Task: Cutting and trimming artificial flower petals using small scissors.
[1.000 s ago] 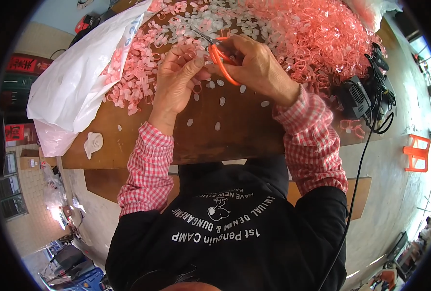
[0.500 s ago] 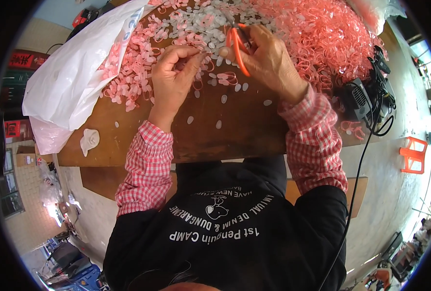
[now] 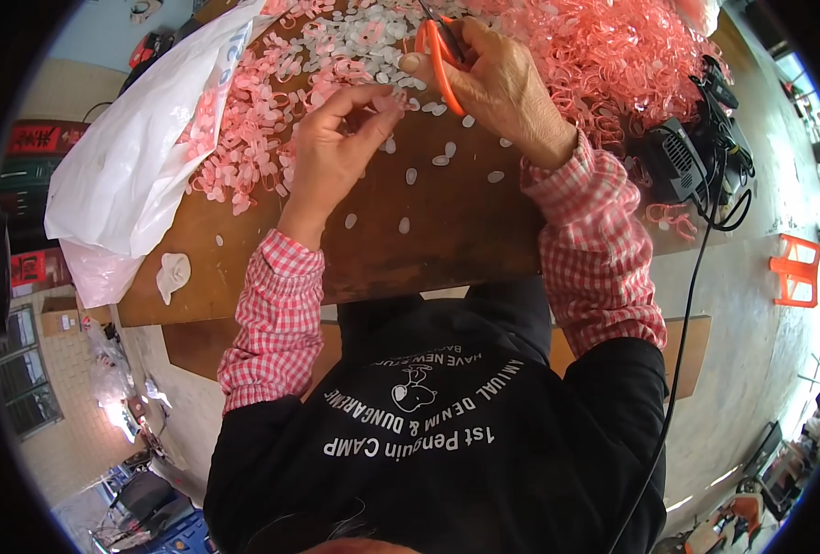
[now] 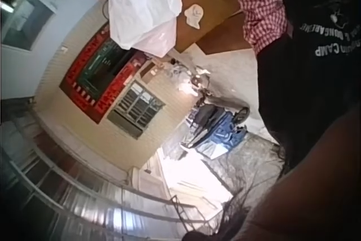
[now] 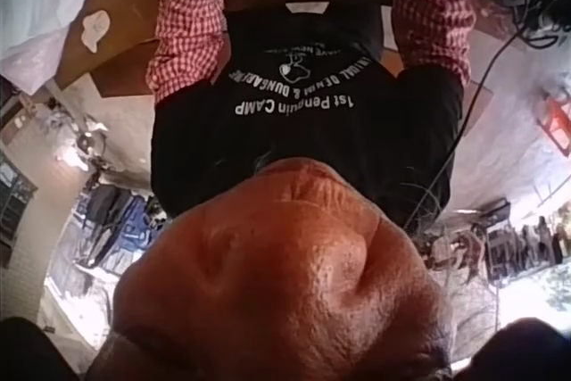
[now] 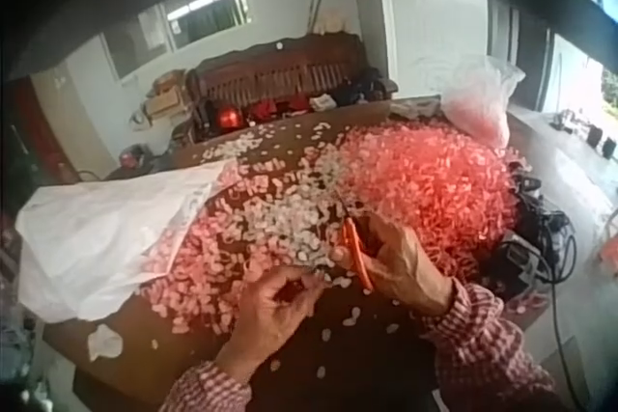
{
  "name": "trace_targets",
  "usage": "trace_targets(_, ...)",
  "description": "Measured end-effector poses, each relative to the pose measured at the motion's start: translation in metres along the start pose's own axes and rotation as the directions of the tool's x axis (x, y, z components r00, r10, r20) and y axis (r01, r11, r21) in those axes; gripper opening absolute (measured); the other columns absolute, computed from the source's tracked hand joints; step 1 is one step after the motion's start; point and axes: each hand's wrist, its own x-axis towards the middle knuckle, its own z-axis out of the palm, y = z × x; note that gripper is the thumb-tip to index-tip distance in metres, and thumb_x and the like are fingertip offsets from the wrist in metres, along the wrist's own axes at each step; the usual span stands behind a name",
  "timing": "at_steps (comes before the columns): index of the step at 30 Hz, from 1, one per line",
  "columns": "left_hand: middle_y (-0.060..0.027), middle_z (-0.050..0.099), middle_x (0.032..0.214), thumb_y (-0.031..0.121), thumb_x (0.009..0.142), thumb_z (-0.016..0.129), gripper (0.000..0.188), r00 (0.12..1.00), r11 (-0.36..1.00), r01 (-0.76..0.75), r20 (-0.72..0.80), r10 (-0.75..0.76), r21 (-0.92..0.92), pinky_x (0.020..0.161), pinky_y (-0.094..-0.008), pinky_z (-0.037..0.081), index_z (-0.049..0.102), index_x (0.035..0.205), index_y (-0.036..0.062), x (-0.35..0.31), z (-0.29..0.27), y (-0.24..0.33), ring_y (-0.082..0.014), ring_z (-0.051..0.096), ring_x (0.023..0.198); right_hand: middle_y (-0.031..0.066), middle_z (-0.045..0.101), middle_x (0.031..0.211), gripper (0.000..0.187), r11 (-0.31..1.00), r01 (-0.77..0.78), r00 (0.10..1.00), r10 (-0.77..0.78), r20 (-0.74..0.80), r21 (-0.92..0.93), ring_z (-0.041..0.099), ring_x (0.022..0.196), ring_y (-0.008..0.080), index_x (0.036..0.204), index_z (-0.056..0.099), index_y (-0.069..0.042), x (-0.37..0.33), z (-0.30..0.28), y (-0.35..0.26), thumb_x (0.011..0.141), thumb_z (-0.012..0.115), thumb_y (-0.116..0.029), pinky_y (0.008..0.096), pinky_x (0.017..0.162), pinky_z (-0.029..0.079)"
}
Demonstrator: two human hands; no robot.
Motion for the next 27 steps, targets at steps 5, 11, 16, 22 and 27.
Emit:
trace_targets(5, -0.0076, 0.068, 0.099, 0.012, 0.092, 0.064, 0.021, 0.958, 0.666, 0.227, 0.039, -0.285, -0.711, 0.065, -0.027, 0.053, 0.06, 0.111, 0.0035, -0.001, -0.003, 0.001, -0.0192, 0.068, 0.073, -0.0015, 0.057, 0.069, 0.039, 0.953, 0.015, 0.991, -0.054, 0.121, 0.302, 0.051, 0.063, 0.004, 0.098, 0.061, -0.001, -0.007, 0.011, 0.0, 0.08, 0.079, -0.03, 0.0224, 0.051, 0.04)
trace_targets(11, -0.0056, 0.067, 0.094, 0.016, 0.092, 0.064, 0.021, 0.941, 0.67, 0.271, 0.045, -0.335, -0.691, 0.062, -0.0258, 0.051, 0.06, 0.109, 0.0041, -0.003, -0.002, 0.008, -0.0169, 0.066, 0.07, -0.0007, 0.062, 0.08, 0.037, 0.909, -0.094, 0.965, -0.017, 0.262, 0.406, 0.055, 0.069, 0.0041, 0.106, 0.057, -0.001, -0.013, 0.019, -0.015, 0.082, 0.078, -0.019, 0.0209, 0.058, 0.045)
trace_targets(16, -0.0046, 0.064, 0.091, 0.01, 0.093, 0.063, 0.013, 0.972, 0.878, 0.123, -0.124, -0.201, -0.462, 0.062, -0.0215, 0.05, 0.061, 0.101, -0.0002, -0.002, -0.004, 0.008, -0.0104, 0.061, 0.071, -0.001, 0.062, 0.084, 0.032, 0.866, -0.03, 0.973, -0.088, 0.212, 0.499, 0.054, 0.073, 0.0034, 0.107, 0.057, -0.003, -0.012, 0.022, -0.011, 0.084, 0.075, -0.014, 0.0195, 0.061, 0.044)
trace_targets(22, -0.0058, 0.063, 0.095, 0.003, 0.093, 0.059, 0.01, 0.975, 0.822, 0.026, -0.166, -0.146, -0.569, 0.064, -0.0222, 0.051, 0.061, 0.102, -0.0001, -0.007, 0.001, 0.012, -0.0097, 0.061, 0.071, 0.0016, 0.063, 0.092, 0.03, 0.798, -0.158, 0.96, -0.013, 0.28, 0.581, 0.059, 0.082, 0.007, 0.113, 0.057, -0.003, -0.011, 0.01, -0.016, 0.088, 0.069, -0.011, 0.0233, 0.071, 0.048)
trace_targets(27, -0.0079, 0.059, 0.103, -0.002, 0.09, 0.061, 0.017, 0.963, 0.931, -0.21, -0.229, 0.144, -0.297, 0.063, -0.023, 0.05, 0.062, 0.105, 0.0044, -0.003, 0.005, 0.0, -0.0111, 0.06, 0.073, 0.0012, 0.062, 0.084, 0.029, 0.79, -0.197, 0.962, 0.041, 0.27, 0.58, 0.057, 0.071, 0.0074, 0.111, 0.057, -0.003, -0.009, 0.012, -0.012, 0.089, 0.069, -0.016, 0.0233, 0.062, 0.046)
